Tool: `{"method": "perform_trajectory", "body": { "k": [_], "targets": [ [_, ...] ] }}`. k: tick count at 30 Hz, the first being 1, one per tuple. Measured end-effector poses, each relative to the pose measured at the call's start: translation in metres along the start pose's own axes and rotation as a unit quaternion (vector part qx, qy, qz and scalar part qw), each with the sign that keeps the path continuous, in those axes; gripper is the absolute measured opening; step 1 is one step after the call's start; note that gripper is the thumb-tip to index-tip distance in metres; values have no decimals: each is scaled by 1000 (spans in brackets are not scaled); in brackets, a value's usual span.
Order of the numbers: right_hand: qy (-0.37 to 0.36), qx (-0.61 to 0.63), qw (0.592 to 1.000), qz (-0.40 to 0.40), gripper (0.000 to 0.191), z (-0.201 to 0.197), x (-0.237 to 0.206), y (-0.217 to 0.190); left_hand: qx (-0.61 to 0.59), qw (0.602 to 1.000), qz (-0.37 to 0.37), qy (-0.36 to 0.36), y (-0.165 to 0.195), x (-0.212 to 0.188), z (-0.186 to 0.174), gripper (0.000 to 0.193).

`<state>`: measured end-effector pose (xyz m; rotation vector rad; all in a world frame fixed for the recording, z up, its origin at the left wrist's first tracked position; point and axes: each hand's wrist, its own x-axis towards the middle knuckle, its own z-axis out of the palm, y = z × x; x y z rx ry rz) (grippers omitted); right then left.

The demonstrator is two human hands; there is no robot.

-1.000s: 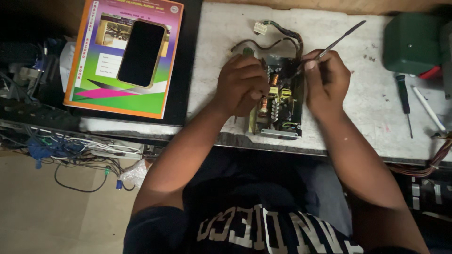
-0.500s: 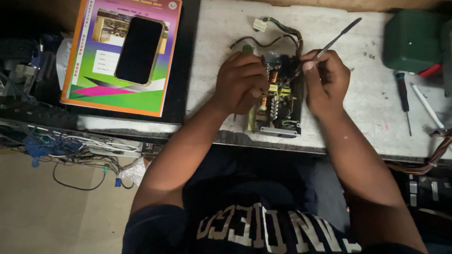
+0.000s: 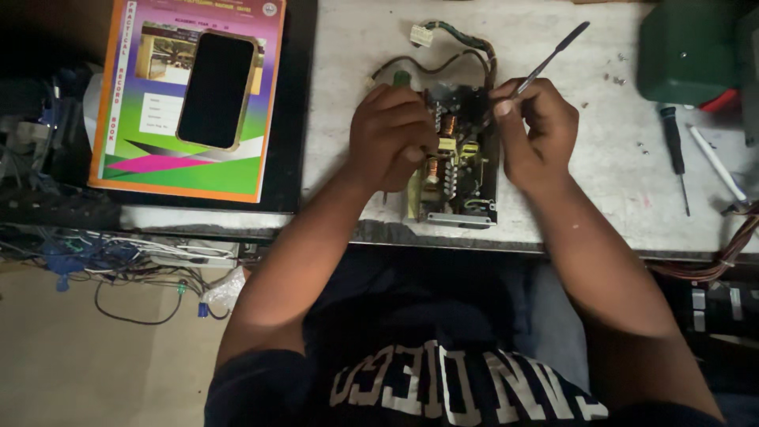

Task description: The person repairs an exposed power supply board on a workbench. They manipulate components and wires by hand, probe the board with a small tool, use a screwdriver to work on the assembly, and reposition the unit while continuing to adjust its parts.

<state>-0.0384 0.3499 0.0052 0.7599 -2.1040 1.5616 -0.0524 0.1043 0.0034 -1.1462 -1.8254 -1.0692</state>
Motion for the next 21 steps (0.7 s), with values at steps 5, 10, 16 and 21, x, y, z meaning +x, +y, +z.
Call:
{"method": "perform_trajectory", "body": {
  "k": [5, 10, 16, 21],
  "targets": [
    [1, -6, 1000, 10, 7, 8, -6, -5, -9, 1000, 7, -2, 2, -7, -7, 47],
    [2, -2, 1000, -1, 5, 17, -11, -5, -5, 1000, -2, -7, 5, -15, -11, 45],
    [3, -28, 1000, 11, 6, 27, -18, -7, -10, 1000, -5, -10, 7, -24, -18, 47],
    [-6, -3, 1000, -12, 8, 34, -23, -8, -18, 1000, -6, -10, 9, -31, -24, 50]
  ]
}}
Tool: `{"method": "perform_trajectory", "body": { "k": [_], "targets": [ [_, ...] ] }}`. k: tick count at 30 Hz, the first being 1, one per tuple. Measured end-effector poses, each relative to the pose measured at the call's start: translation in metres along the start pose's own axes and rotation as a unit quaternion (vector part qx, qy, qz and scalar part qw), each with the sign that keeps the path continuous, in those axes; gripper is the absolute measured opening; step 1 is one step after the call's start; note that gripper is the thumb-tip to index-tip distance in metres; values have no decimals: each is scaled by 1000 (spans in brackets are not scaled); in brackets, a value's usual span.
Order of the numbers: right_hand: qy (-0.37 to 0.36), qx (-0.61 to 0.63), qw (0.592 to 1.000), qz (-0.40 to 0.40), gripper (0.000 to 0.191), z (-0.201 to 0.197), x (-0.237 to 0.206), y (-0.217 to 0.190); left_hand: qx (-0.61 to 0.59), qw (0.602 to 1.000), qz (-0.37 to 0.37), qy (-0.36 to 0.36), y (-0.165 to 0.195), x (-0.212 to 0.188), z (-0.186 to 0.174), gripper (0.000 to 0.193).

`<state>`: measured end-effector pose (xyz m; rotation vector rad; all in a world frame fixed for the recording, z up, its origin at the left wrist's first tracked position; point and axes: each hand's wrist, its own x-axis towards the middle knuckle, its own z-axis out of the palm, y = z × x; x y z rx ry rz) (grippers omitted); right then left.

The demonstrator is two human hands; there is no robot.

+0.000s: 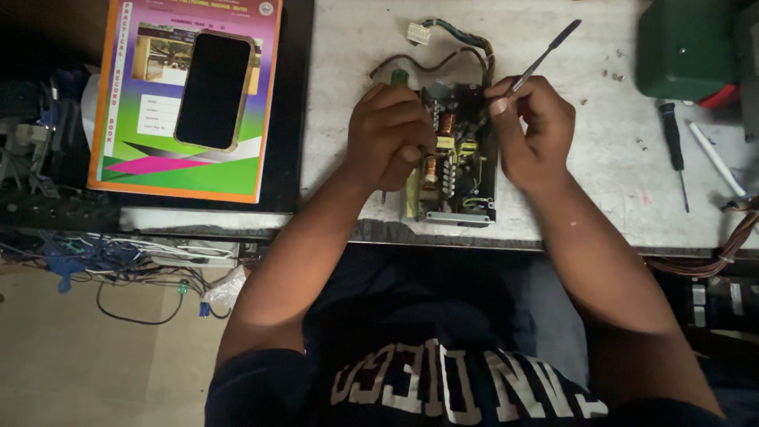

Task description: The person repairs an exposed power supply board on a workbench. They manipulate components and wires by hand, probe the board with a small tool, use a screwdriver to work on the assembly, and reposition the unit while continuing to adjust its parts.

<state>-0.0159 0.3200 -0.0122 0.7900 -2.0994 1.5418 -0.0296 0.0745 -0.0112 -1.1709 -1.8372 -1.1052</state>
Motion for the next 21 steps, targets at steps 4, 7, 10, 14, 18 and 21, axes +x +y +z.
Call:
{"method": "perform_trajectory", "body": {
  "k": [4, 7, 10, 14, 18, 21],
  "targets": [
    [3, 3, 1000, 11, 6, 5, -2, -2, 0, 1000, 0, 1, 2, -3, -4, 52],
    [7, 7, 1000, 27, 6, 10, -2, -3, 1, 1000, 3, 1, 2, -4, -7, 50],
    [7, -8, 1000, 13, 6, 13, 0, -3, 8, 1000, 5, -3, -1, -6, -9, 47],
    [9, 5, 1000, 2, 7, 14, 1, -2, 13, 1000, 10, -1, -3, -7, -9, 44],
    [8, -16, 1000, 13, 5, 17, 0, -3, -2, 1000, -7, 6, -2, -8, -13, 39],
    [6, -15, 1000, 8, 3, 19, 0, -4, 6, 1000, 6, -3, -2, -9, -16, 35]
  ]
}}
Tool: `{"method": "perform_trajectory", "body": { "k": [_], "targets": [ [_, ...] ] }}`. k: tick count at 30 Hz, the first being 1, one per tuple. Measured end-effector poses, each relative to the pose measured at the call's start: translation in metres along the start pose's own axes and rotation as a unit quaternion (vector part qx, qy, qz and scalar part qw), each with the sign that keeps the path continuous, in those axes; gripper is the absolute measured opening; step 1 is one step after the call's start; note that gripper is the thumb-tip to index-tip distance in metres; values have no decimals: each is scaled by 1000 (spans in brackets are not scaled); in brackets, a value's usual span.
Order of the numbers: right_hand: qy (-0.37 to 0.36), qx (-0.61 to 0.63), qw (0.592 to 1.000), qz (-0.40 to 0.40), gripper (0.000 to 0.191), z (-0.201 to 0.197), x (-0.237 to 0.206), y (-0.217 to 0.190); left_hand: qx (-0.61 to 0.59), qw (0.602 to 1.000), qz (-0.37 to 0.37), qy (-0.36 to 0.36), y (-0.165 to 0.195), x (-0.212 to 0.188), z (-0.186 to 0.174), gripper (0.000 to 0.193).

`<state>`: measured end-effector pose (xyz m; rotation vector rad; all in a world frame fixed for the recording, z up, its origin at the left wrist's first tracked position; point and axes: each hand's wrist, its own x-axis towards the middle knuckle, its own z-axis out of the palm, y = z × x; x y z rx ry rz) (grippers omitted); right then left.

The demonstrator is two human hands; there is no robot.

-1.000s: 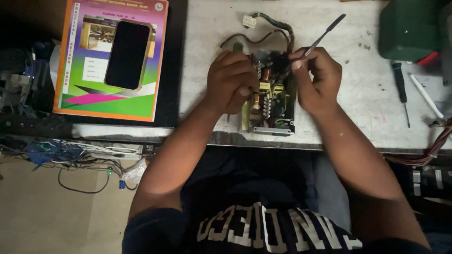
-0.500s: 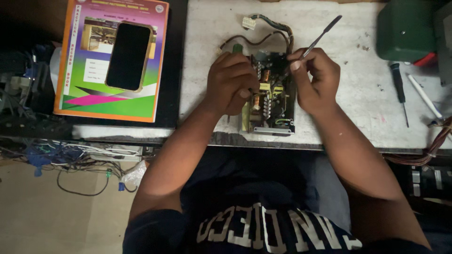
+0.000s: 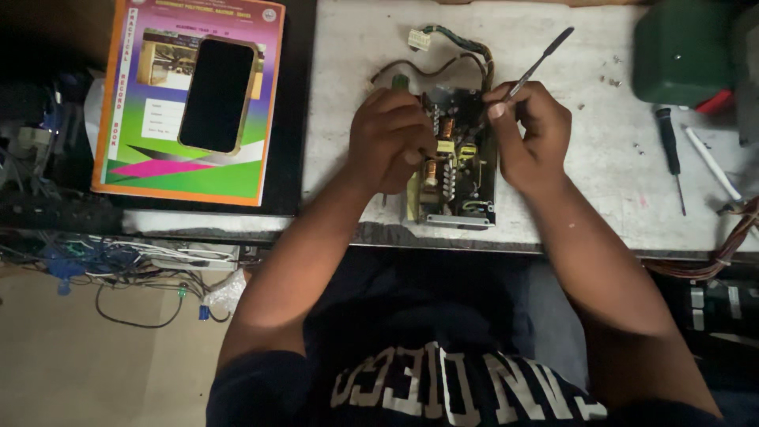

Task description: The person repairs an exposed power supply board on a workbench. They manipulate components and wires by hand, probe the board with a small tool, use a screwdriver to work on the assembly, and reposition the unit while continuing to adjust its parts.

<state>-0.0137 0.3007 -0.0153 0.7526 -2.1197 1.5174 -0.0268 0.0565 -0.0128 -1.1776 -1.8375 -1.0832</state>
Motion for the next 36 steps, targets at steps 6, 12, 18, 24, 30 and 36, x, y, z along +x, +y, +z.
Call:
{"method": "perform_trajectory", "body": {
  "k": [6, 12, 18, 24, 30, 36],
  "targets": [
    [-8, -5, 1000, 21, 3, 0, -5, -2, 3, 1000, -2, -9, 2, -5, -2, 39],
    [7, 1, 1000, 19, 3, 2, -6, -3, 3, 1000, 1, -8, 7, -4, -2, 42],
    [-4, 31, 999, 28, 3, 1, -7, 1, 17, 1000, 7, -1, 8, -3, -3, 42],
    [5, 28, 999, 35, 5, -1, -10, 6, 17, 1000, 10, -25, 10, -2, -2, 31],
    [15, 20, 998, 52, 5, -7, -16, 2, 19, 999, 7, -26, 17, -3, 1, 31],
    [13, 20, 1000, 0, 5, 1, -24, -1, 27, 999, 16, -29, 18, -13, 0, 35]
  ]
}}
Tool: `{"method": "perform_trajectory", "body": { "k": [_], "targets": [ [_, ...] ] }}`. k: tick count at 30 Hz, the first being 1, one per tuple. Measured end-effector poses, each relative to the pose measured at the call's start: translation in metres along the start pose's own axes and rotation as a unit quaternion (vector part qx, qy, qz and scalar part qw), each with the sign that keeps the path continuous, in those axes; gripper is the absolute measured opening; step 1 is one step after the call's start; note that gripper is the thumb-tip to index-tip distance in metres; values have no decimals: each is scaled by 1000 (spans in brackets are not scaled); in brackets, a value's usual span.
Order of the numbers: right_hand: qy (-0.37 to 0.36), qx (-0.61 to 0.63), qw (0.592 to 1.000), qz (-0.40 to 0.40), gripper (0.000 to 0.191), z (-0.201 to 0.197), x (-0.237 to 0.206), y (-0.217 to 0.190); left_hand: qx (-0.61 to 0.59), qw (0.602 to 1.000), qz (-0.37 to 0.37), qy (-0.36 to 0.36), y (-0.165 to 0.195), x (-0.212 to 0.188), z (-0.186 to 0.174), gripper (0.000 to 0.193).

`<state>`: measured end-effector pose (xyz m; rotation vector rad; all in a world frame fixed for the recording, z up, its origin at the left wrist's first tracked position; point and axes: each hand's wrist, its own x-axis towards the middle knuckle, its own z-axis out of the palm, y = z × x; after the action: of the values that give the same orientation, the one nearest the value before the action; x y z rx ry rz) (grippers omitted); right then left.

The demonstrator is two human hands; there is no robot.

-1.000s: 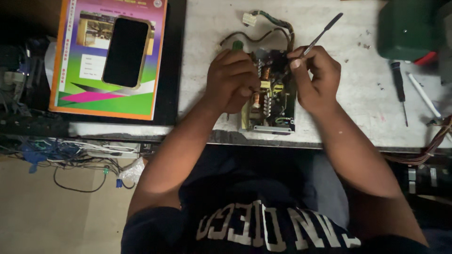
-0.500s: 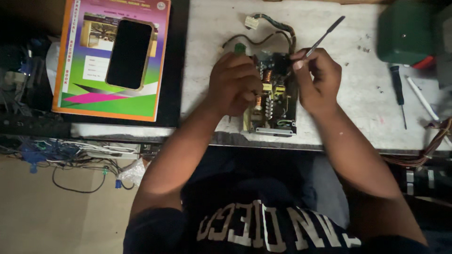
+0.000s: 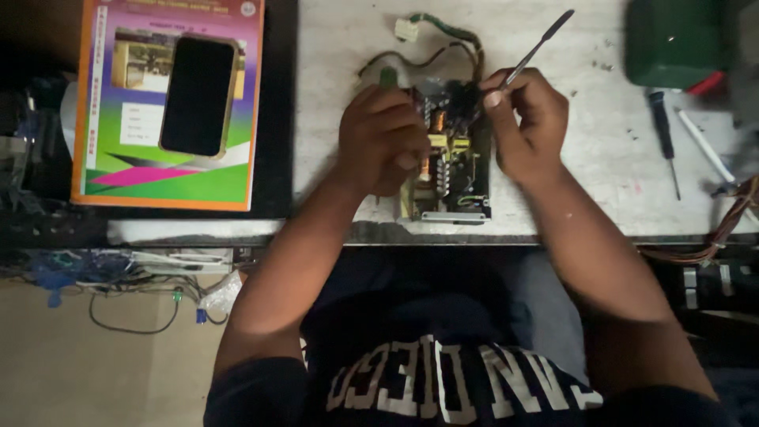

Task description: The person repairs an exposed power supply board on a workbench. They manipulate components and wires by hand, probe the board with a small tool, use a screwdriver to work on the assembly, and reposition the unit while continuing to adjust its parts.

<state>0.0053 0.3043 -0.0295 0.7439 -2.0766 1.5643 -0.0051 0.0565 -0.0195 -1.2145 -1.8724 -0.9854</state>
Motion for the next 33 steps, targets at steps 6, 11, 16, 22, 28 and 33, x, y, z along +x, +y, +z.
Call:
{"method": "perform_trajectory", "body": {
  "k": [6, 11, 16, 22, 28, 33],
  "targets": [
    [-4, -6, 1000, -3, 5, 9, -3, -3, 8, 1000, 9, 1, 2, -5, -6, 34],
    [11, 11, 999, 40, 5, 11, -1, -7, 32, 999, 7, 1, 3, -5, -9, 26],
    [0, -22, 999, 33, 8, 12, -4, -15, 40, 999, -10, -31, 5, -6, -11, 24],
    [2, -27, 999, 30, 8, 15, -1, -18, 28, 1000, 2, -11, 7, -6, -12, 42],
    [3, -28, 1000, -3, 7, 20, -3, -17, 9, 1000, 0, -19, 8, -7, -17, 51],
    [6, -36, 999, 8, 7, 23, 0, -16, 9, 1000, -3, -11, 8, -2, -20, 52]
  ]
}}
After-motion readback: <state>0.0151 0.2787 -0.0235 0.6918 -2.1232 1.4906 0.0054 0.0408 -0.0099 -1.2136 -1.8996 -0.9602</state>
